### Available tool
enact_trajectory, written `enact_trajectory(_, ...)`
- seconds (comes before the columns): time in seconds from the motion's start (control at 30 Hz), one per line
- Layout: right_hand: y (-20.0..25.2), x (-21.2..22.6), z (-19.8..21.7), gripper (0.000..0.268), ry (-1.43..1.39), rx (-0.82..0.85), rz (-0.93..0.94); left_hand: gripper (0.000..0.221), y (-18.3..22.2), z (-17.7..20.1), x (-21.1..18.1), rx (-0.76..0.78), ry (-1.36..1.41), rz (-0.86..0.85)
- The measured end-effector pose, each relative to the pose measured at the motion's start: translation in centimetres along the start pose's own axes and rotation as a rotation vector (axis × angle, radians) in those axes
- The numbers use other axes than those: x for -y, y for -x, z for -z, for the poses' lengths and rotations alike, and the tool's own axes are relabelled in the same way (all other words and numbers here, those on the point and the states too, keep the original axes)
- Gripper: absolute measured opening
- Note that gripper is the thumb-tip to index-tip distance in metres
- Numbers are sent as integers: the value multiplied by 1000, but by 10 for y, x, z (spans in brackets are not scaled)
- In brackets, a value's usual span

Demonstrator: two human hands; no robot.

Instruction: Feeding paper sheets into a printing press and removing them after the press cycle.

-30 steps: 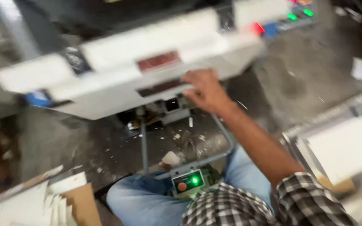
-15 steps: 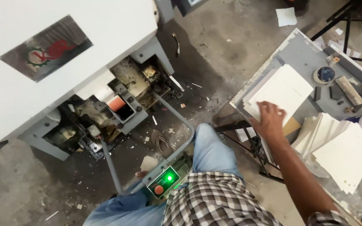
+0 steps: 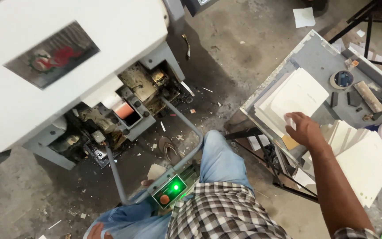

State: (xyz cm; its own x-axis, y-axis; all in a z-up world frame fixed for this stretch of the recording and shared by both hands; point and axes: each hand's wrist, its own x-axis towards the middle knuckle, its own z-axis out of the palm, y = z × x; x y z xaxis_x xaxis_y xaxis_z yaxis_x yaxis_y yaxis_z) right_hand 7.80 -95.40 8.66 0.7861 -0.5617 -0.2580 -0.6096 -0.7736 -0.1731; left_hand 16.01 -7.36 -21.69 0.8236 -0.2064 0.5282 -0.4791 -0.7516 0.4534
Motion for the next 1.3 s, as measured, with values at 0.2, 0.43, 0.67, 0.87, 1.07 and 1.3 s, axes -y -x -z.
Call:
enact_trajectory(0.2, 1, -28, -61, 43, 87, -404, 204, 32, -181, 61, -219, 306, 83, 275)
enact_trajectory(0.43, -11, -55, -79, 26, 131, -451, 280, 22, -359, 63, -302, 219, 22, -94)
enact_trajectory(0.67, -38, -85, -52, 34, 65, -331, 86, 41, -403, -51, -291, 180, 30, 86)
enact_trajectory(0.87, -60, -101, -37, 33, -299, -332, -129, 65, -358, -110, -259, 484, -187, 128)
enact_trajectory(1.07, -58, 9, -20, 27, -909, -368, -38, 35, -347, -112, -238, 354, -321, -214)
enact_trajectory(1.3, -50, 237, -69, 36, -637, -509, 922, 39, -386, 6, -238, 204, -227, -298)
